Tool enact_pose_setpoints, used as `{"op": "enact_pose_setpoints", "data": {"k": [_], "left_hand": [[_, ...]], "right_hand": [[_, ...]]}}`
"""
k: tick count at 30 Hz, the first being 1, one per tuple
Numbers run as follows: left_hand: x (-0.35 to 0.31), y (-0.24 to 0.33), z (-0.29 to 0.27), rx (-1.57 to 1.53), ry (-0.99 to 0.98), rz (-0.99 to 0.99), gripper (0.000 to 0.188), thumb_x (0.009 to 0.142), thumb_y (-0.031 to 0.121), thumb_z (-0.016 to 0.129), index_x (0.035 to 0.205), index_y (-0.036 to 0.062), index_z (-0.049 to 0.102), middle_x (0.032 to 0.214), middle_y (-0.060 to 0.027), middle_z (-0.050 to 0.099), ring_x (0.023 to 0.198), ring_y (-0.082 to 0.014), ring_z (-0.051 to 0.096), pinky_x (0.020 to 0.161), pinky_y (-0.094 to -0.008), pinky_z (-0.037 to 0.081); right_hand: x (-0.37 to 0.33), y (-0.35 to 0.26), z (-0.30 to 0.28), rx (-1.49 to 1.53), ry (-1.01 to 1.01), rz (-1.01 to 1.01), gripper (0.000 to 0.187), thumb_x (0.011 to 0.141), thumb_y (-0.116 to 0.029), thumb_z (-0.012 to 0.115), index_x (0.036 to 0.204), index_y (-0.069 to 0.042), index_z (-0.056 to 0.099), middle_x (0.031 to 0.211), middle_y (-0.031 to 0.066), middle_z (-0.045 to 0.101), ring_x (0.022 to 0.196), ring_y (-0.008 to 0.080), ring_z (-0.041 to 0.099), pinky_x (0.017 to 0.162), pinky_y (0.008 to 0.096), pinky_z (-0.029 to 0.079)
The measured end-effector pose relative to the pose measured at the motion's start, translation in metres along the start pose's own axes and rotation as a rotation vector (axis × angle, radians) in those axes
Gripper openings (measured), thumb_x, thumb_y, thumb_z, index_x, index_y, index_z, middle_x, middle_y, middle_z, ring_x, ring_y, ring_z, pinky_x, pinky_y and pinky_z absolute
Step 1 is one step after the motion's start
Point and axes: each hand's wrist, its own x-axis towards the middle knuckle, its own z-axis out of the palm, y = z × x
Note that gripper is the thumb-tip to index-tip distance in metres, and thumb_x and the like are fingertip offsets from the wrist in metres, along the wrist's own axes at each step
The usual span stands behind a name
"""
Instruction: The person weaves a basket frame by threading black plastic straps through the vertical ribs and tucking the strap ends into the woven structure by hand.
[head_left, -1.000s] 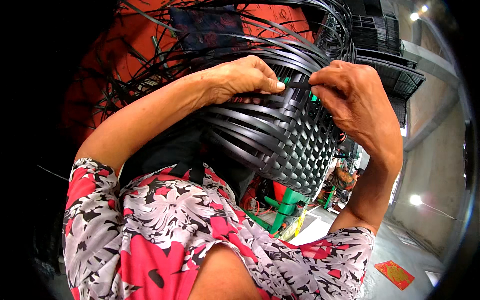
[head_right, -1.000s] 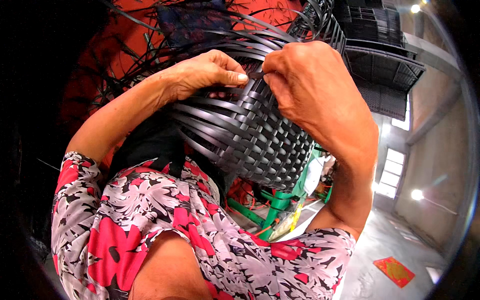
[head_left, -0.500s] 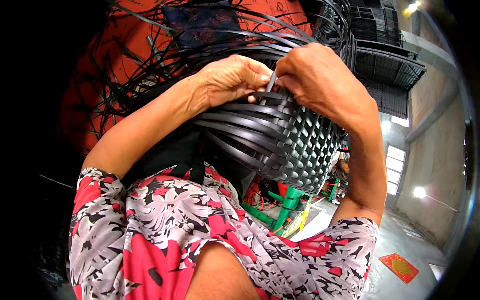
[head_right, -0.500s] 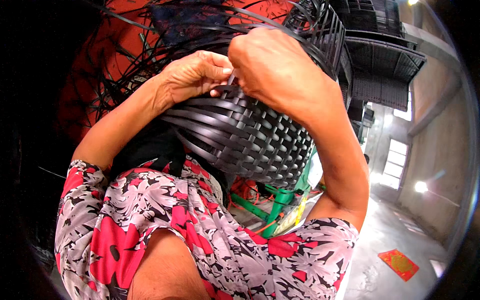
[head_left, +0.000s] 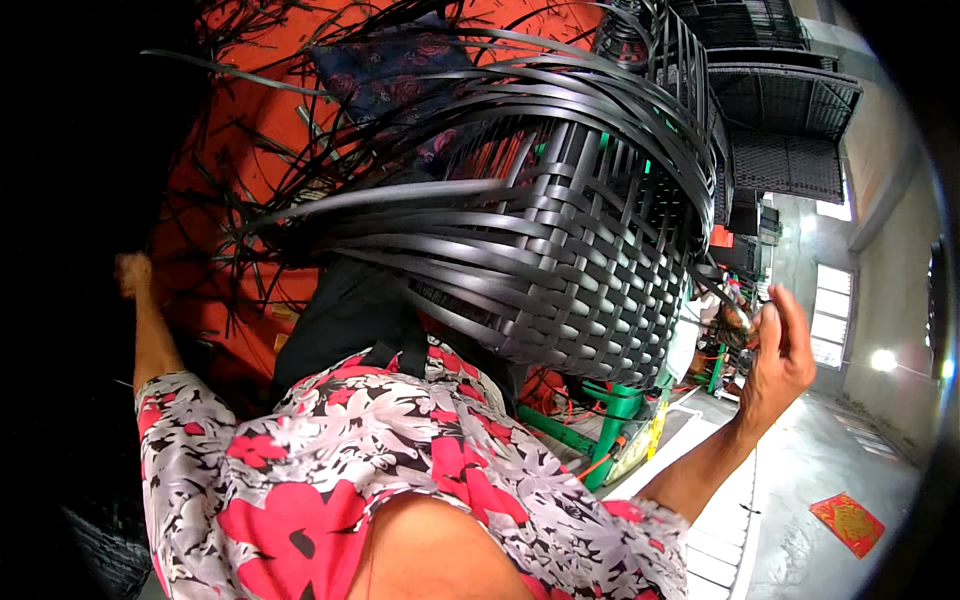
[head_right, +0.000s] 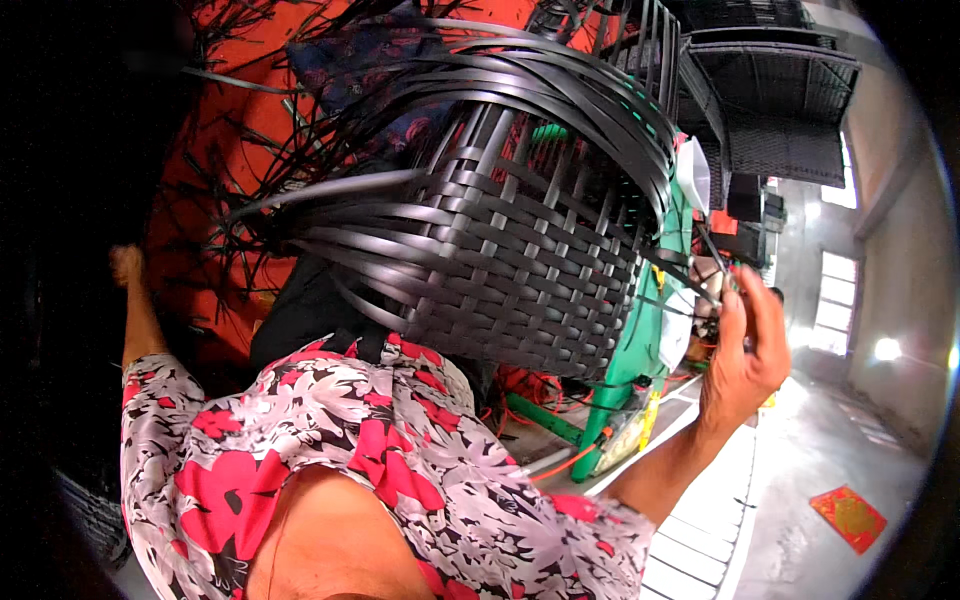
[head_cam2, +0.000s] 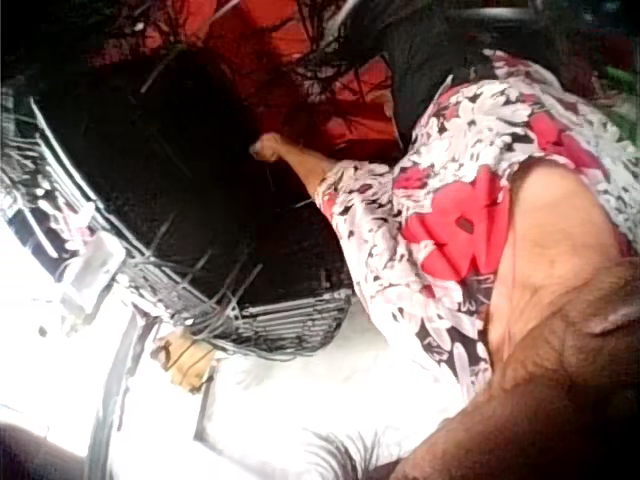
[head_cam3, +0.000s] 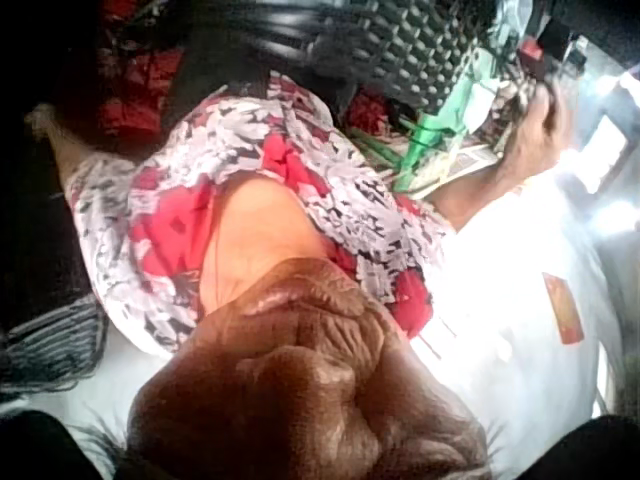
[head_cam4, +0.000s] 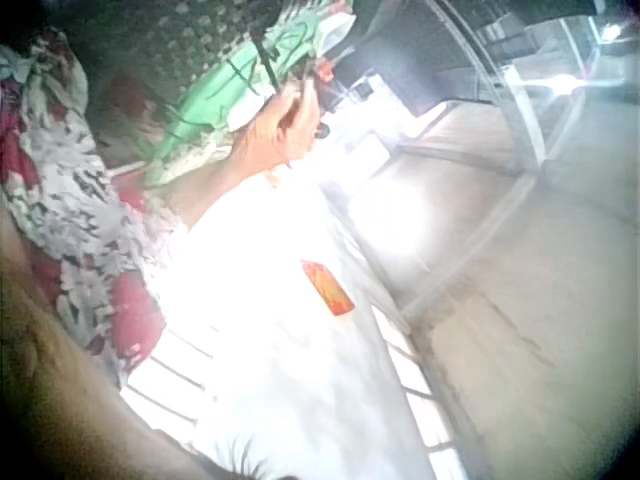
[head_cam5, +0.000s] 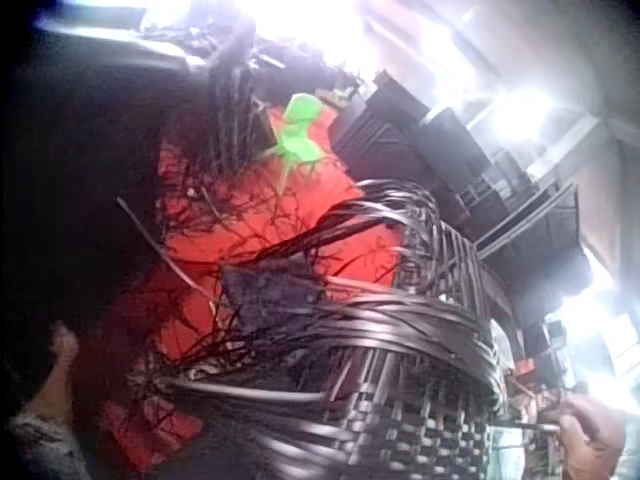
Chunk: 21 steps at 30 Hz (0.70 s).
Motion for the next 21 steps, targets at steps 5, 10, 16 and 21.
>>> {"op": "enact_pose_setpoints", "data": {"k": [5,10,16,21], "left_hand": [[-0.016,0.161,-0.097,-0.878,-0.201,0.172,0.029,0.082,0.018,0.063,0.107,0.0025,0.066,0.102,-0.0136,0.066,0.093,-0.0251,0.062,0.083,-0.0329,0.047],[-0.113,0.33,-0.232,-1.481,-1.135,0.682,0.02,0.09,0.012,0.058,0.104,-0.0013,0.064,0.098,-0.0045,0.065,0.09,-0.0115,0.057,0.084,-0.0245,0.043],[-0.117,0.363,-0.244,-1.528,-1.347,0.846,0.016,0.084,0.014,0.065,0.08,0.0013,0.057,0.073,0.0047,0.05,0.071,-0.0053,0.045,0.068,-0.0202,0.037],[-0.118,0.351,-0.246,-1.577,-1.508,0.67,0.015,0.082,0.015,0.067,0.078,0.0043,0.056,0.073,0.005,0.049,0.07,-0.0054,0.044,0.065,-0.0204,0.035]], "right_hand": [[-0.05,0.063,0.022,0.152,0.049,0.16,0.026,0.081,0.001,0.064,0.107,0.0,0.065,0.107,0.007,0.064,0.088,0.0113,0.058,0.078,0.023,0.047],[-0.042,0.055,0.075,0.559,-0.1,0.347,0.046,0.083,-0.01,0.068,0.126,0.0,0.051,0.096,0.0038,0.062,0.065,0.0045,0.048,0.059,0.0187,0.039],[-0.03,0.063,0.087,0.298,-0.048,0.079,0.03,0.082,-0.008,0.066,0.112,-0.003,0.061,0.092,0.0076,0.067,0.07,0.0152,0.061,0.063,0.0285,0.047],[-0.02,0.05,0.064,-0.244,0.003,-0.197,0.021,0.08,-0.008,0.066,0.1,-0.007,0.068,0.091,0.0065,0.067,0.078,0.0223,0.059,0.074,0.0323,0.046]]}}
